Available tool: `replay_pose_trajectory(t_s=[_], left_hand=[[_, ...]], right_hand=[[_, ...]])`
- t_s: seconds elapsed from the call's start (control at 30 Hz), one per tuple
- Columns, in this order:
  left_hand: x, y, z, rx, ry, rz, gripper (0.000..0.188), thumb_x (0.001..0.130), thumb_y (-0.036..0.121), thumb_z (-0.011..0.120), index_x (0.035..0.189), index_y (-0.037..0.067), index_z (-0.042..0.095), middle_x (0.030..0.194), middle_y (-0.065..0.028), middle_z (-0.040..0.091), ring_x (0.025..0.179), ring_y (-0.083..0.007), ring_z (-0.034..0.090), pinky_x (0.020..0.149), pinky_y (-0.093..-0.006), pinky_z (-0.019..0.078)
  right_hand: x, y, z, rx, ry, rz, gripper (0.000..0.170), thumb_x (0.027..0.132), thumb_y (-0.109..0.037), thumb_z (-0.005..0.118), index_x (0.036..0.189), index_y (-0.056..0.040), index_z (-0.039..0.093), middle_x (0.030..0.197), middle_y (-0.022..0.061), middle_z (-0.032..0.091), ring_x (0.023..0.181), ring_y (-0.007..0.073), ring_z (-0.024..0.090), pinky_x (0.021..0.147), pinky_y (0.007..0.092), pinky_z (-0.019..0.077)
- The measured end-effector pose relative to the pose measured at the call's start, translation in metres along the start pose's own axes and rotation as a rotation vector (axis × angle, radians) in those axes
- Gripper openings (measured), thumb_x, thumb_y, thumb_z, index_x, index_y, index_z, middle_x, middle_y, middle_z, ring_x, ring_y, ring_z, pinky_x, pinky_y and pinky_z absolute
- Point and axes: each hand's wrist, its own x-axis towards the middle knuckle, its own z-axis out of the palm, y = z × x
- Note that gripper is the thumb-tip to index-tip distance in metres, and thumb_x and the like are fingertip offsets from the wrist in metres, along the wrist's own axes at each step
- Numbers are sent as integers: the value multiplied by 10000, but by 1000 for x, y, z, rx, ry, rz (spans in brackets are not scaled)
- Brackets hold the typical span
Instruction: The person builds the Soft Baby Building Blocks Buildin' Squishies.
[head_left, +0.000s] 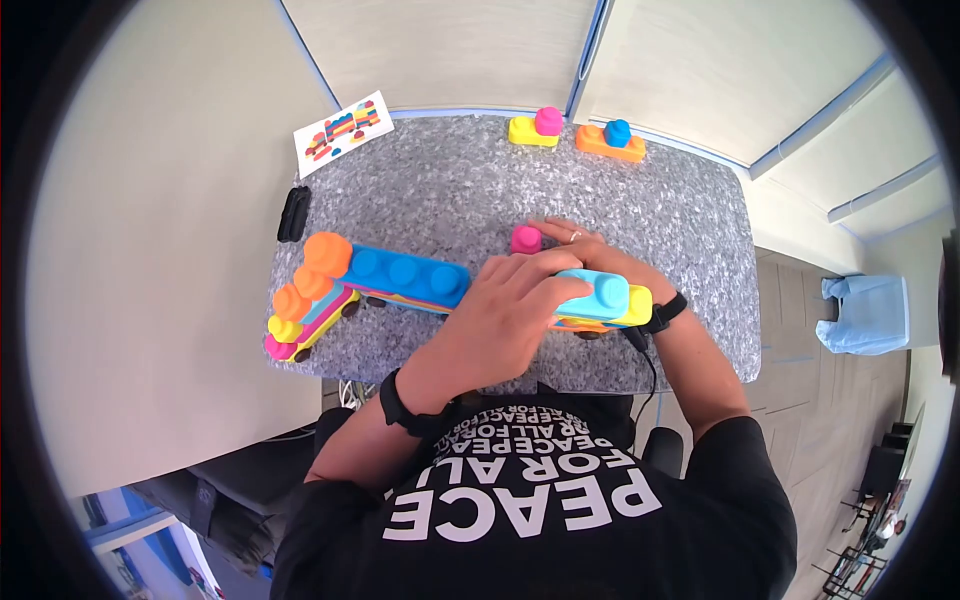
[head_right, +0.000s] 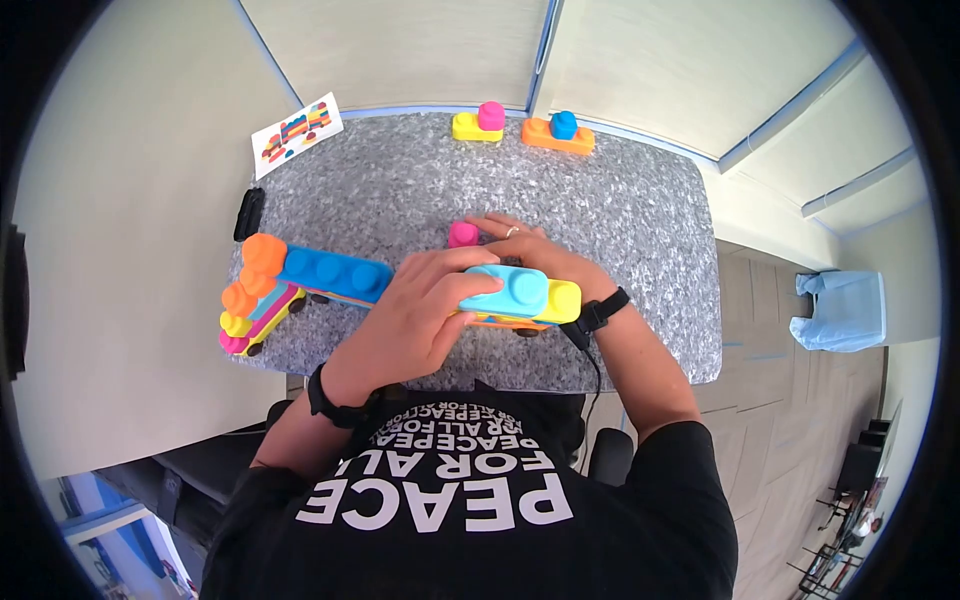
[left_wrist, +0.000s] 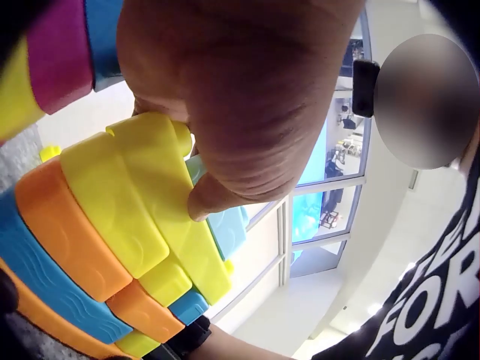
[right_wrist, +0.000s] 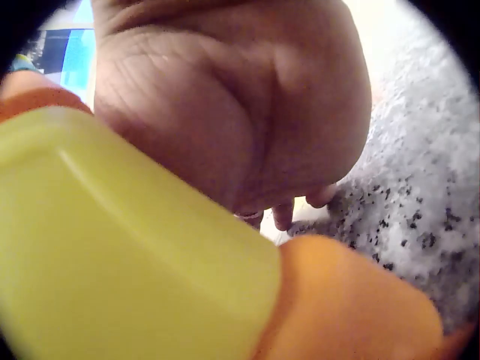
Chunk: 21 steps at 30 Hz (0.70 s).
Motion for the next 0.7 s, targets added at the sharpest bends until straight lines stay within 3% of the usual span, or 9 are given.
replay_pose_trajectory(t_s=[0.1,0.17,0.27,0.37,0.43,0.53,0.63,0.7], left_hand=[[-1,-1,0,3,-6,-6,494,998,44,760,1467,137,635,1562,-152,660,1381,-427,648,1145,-561,487],[0,1,-1,-4,-8,-8,490,1002,73,780,1466,138,636,1561,-153,660,1376,-425,652,1143,-557,487],[2,4,-2,-3,-13,-19,507,1003,123,813,1479,134,636,1557,-152,664,1371,-421,656,1142,-551,489],[1,2,0,29,-16,-44,576,998,150,836,1532,115,624,1538,-157,681,1380,-418,658,1150,-546,489],[4,5,0,19,-15,-78,625,997,141,839,1577,96,609,1524,-166,692,1389,-420,657,1161,-545,487],[4,3,5,-13,9,-118,690,995,133,842,1628,73,575,1511,-181,701,1401,-427,653,1180,-544,482],[8,8,9,16,5,-131,702,990,100,840,1634,63,562,1519,-200,692,1395,-439,650,1189,-547,479],[10,10,11,43,-12,-120,725,978,84,846,1639,49,551,1517,-209,689,1390,-443,648,1188,-549,480]], right_hand=[[3,14,-2,176,18,-43,375,942,-66,922,1300,-120,823,1656,158,601,1553,341,585,1261,486,517],[0,37,-3,360,152,-35,294,939,-46,926,1217,-100,848,1599,149,650,1504,326,640,1233,475,548],[-11,91,-1,560,415,-28,246,964,29,903,1121,-83,750,1467,111,689,1377,261,697,1148,435,606],[-38,129,-1,489,609,23,343,980,24,907,1185,-91,658,1420,112,698,1318,233,705,1129,420,615],[-58,123,4,603,635,-35,500,1040,20,833,1467,-79,592,1378,125,702,1297,250,715,1085,439,641],[-85,48,4,690,748,-36,609,1109,-18,725,1680,-42,514,1389,143,698,1243,288,746,1038,470,662],[-113,22,8,641,875,-156,597,1113,-41,702,1681,-12,520,1414,167,694,1209,298,760,1046,475,649],[-124,4,10,476,889,-252,549,1081,-47,715,1611,22,590,1463,193,671,1305,314,715,1125,469,592]])
